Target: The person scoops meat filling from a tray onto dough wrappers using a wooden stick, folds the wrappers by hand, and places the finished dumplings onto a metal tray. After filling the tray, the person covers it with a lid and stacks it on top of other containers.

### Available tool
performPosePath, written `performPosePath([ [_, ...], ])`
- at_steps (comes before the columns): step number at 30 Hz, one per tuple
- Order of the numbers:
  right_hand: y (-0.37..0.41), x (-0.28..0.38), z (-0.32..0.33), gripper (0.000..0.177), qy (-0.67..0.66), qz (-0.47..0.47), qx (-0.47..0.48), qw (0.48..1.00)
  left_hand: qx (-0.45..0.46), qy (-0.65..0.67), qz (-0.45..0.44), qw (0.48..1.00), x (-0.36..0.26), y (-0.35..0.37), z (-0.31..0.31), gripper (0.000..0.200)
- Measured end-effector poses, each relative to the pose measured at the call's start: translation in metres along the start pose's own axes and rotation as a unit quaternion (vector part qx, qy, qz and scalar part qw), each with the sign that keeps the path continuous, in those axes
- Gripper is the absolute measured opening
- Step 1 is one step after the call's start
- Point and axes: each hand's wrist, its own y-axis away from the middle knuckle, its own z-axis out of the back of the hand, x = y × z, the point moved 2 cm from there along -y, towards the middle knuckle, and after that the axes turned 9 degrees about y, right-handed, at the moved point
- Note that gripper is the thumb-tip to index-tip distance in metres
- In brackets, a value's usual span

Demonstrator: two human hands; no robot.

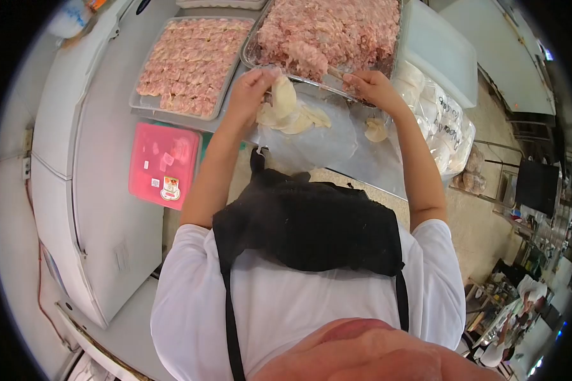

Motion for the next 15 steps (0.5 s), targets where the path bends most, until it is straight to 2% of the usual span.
performPosePath([
  [1,0.003,0.003,0.000,0.036,-0.052,-0.016,0.000,0.998,-0.022,0.110,0.049,0.993,-0.009,0.002,-0.006,0.022],
  [4,0.011,0.020,0.000,0.035,-0.188,-0.051,-0.023,0.981,0.123,0.211,0.051,0.968,-0.001,-0.028,0.002,0.025],
  [7,0.027,0.042,-0.006,0.034,-0.265,-0.072,-0.083,0.958,0.194,0.171,0.042,0.965,-0.004,-0.043,0.005,0.028],
  [10,0.031,0.051,-0.007,0.033,-0.305,-0.080,-0.135,0.939,0.261,0.345,0.132,0.892,-0.019,-0.051,-0.006,0.032],
  [13,0.037,0.053,-0.013,0.033,-0.345,-0.068,-0.166,0.921,0.313,0.432,0.219,0.817,-0.026,-0.059,-0.008,0.034],
  [15,0.039,0.058,-0.014,0.033,-0.344,-0.066,-0.182,0.919,0.268,0.230,0.129,0.927,-0.029,-0.066,-0.017,0.038],
])
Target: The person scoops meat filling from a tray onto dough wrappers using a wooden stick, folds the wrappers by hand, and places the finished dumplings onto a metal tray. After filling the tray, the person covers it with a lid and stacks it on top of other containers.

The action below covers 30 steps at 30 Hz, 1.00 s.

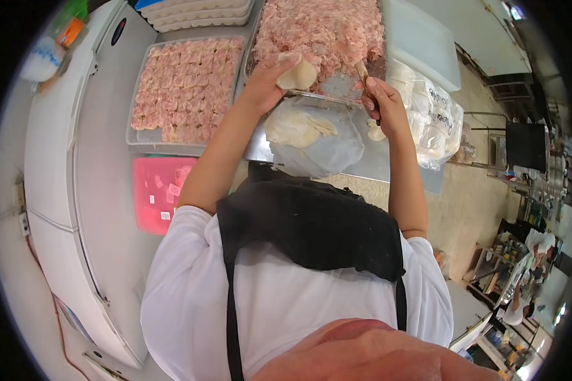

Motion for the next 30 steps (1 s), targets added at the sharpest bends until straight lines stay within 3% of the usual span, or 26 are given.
performPosePath([
  [1,0.002,0.001,-0.002,0.034,0.000,-0.007,-0.020,1.000,-0.037,-0.117,-0.028,0.992,0.000,-0.005,-0.003,0.040],
  [4,0.005,0.004,-0.011,0.033,-0.009,-0.020,-0.067,0.997,-0.059,0.091,-0.048,0.993,-0.001,-0.021,-0.004,0.046],
  [9,-0.005,0.000,-0.040,0.032,0.017,-0.002,-0.101,0.995,-0.046,0.233,-0.020,0.971,-0.012,-0.031,-0.036,0.063],
  [10,-0.010,-0.008,-0.041,0.032,0.121,0.066,-0.131,0.982,-0.044,0.249,-0.026,0.967,-0.015,-0.030,-0.044,0.068],
  [12,-0.018,-0.027,-0.045,0.032,0.322,0.196,-0.180,0.909,-0.063,0.266,-0.051,0.960,-0.015,-0.038,-0.036,0.074],
  [13,-0.008,-0.004,-0.043,0.029,0.404,0.200,-0.155,0.879,-0.074,0.275,-0.067,0.956,-0.015,-0.041,-0.030,0.078],
  [16,0.014,0.047,-0.038,0.026,0.608,0.061,-0.054,0.790,-0.150,0.252,-0.083,0.952,-0.011,-0.044,-0.010,0.079],
  [19,0.015,0.043,-0.049,0.025,0.560,0.169,-0.089,0.806,-0.133,0.220,-0.079,0.963,-0.014,-0.037,-0.021,0.077],
  [22,0.009,0.052,-0.038,0.025,0.618,0.145,-0.036,0.772,-0.167,0.184,-0.095,0.964,-0.021,-0.025,-0.038,0.076],
  [23,0.016,0.069,-0.033,0.022,0.661,0.126,-0.038,0.739,-0.157,0.185,-0.105,0.964,-0.021,-0.027,-0.036,0.074],
  [26,0.027,0.085,-0.040,0.022,0.609,0.198,-0.077,0.764,-0.134,0.186,-0.128,0.965,-0.015,-0.034,-0.032,0.070],
  [28,0.012,0.055,-0.032,0.022,0.596,0.248,-0.061,0.761,-0.122,0.193,-0.157,0.961,-0.010,-0.038,-0.041,0.065],
  [30,0.008,0.052,-0.018,0.024,0.572,0.278,-0.047,0.770,-0.124,0.245,-0.129,0.953,-0.006,-0.034,-0.036,0.058],
])
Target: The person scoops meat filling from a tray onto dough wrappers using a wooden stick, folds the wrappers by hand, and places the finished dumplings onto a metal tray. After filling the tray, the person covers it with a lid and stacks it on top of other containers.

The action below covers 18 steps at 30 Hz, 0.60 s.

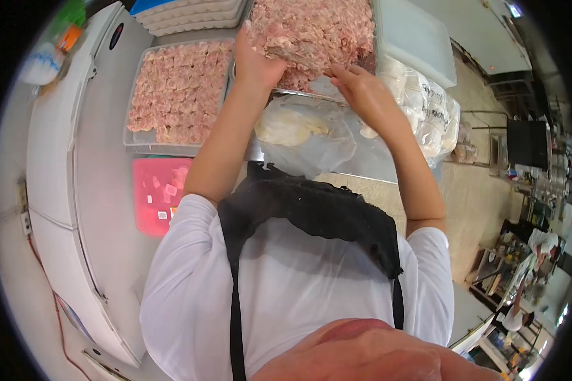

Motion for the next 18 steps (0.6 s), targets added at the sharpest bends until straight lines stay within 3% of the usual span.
performPosePath([
  [1,0.002,-0.009,0.006,0.026,-0.075,-0.018,0.000,0.997,-0.007,0.023,0.014,1.000,-0.002,0.002,0.002,0.054],
  [4,0.012,-0.030,0.030,0.032,-0.262,-0.092,0.031,0.960,0.151,-0.205,0.010,0.967,-0.004,0.025,-0.006,0.043],
  [5,0.015,-0.031,0.035,0.032,-0.301,-0.124,0.064,0.943,0.173,-0.331,-0.058,0.926,-0.004,0.033,-0.010,0.046],
  [7,0.022,-0.033,0.047,0.033,-0.324,-0.160,0.139,0.922,0.201,-0.561,-0.188,0.781,-0.005,0.047,-0.023,0.054],
  [9,0.027,-0.034,0.057,0.033,-0.290,-0.164,0.224,0.916,0.275,-0.633,-0.220,0.690,-0.001,0.056,-0.040,0.052],
  [10,0.029,-0.034,0.059,0.033,-0.293,-0.123,0.192,0.928,0.310,-0.664,-0.234,0.639,0.002,0.060,-0.044,0.051],
  [13,0.037,-0.035,0.050,0.033,-0.292,-0.025,0.128,0.947,0.277,-0.766,-0.153,0.560,-0.005,0.056,-0.035,0.040],
  [16,0.029,-0.054,0.014,0.034,-0.261,0.032,0.112,0.958,0.352,-0.781,-0.253,0.450,-0.004,0.042,-0.012,0.035],
  [18,0.019,-0.067,-0.001,0.032,-0.223,0.081,0.071,0.969,0.250,-0.768,-0.134,0.574,0.001,0.037,-0.007,0.044],
])
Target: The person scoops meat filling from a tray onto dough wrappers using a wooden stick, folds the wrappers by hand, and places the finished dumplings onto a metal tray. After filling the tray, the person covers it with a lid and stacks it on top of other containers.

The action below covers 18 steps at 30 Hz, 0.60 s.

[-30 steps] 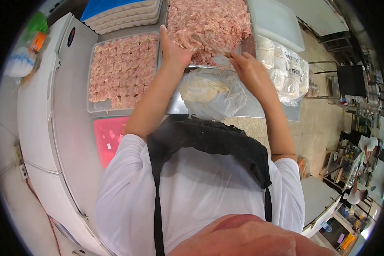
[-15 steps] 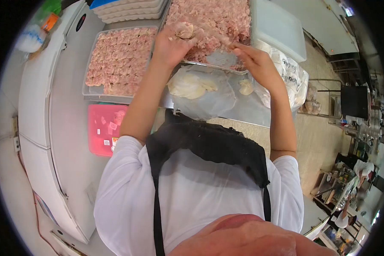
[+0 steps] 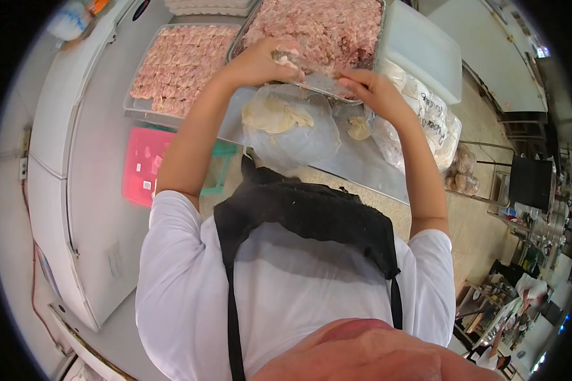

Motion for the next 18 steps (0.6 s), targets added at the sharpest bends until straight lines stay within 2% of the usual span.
performPosePath([
  [1,0.003,0.003,0.002,0.030,0.079,-0.027,-0.026,0.996,0.000,0.060,0.080,0.995,0.003,0.000,-0.003,0.048],
  [3,0.002,0.016,0.007,0.028,0.235,-0.076,-0.082,0.965,-0.064,0.069,0.144,0.985,0.016,-0.002,-0.004,0.046],
  [4,-0.002,0.019,0.002,0.027,0.232,-0.046,-0.109,0.965,-0.097,0.075,0.176,0.977,0.023,-0.003,-0.002,0.045],
  [6,-0.001,0.014,-0.024,0.025,0.223,0.011,-0.160,0.961,-0.082,0.000,0.176,0.981,0.025,-0.009,0.002,0.048],
  [7,-0.005,-0.022,-0.046,0.028,0.195,0.002,-0.160,0.968,-0.068,-0.036,0.175,0.981,0.023,-0.009,0.000,0.049],
  [10,0.004,-0.052,-0.026,0.028,0.271,-0.098,0.018,0.957,-0.147,0.008,0.094,0.985,0.000,0.007,-0.006,0.055],
  [12,0.012,-0.055,-0.015,0.030,0.176,-0.158,0.009,0.972,-0.072,0.015,0.193,0.978,-0.034,0.019,0.004,0.060],
  [14,0.026,-0.020,0.017,0.032,0.055,-0.206,-0.022,0.977,-0.050,0.007,0.140,0.989,-0.047,0.021,0.008,0.059],
  [16,0.031,0.000,0.020,0.034,-0.081,-0.170,-0.013,0.982,-0.090,-0.019,-0.064,0.994,-0.049,0.026,0.011,0.052],
  [17,0.030,0.009,0.017,0.036,-0.149,-0.150,-0.009,0.977,-0.075,-0.027,-0.075,0.994,-0.047,0.028,0.012,0.049],
  [18,0.026,0.021,0.009,0.036,-0.138,-0.125,0.002,0.982,-0.060,-0.034,-0.087,0.994,-0.046,0.026,0.012,0.047],
])
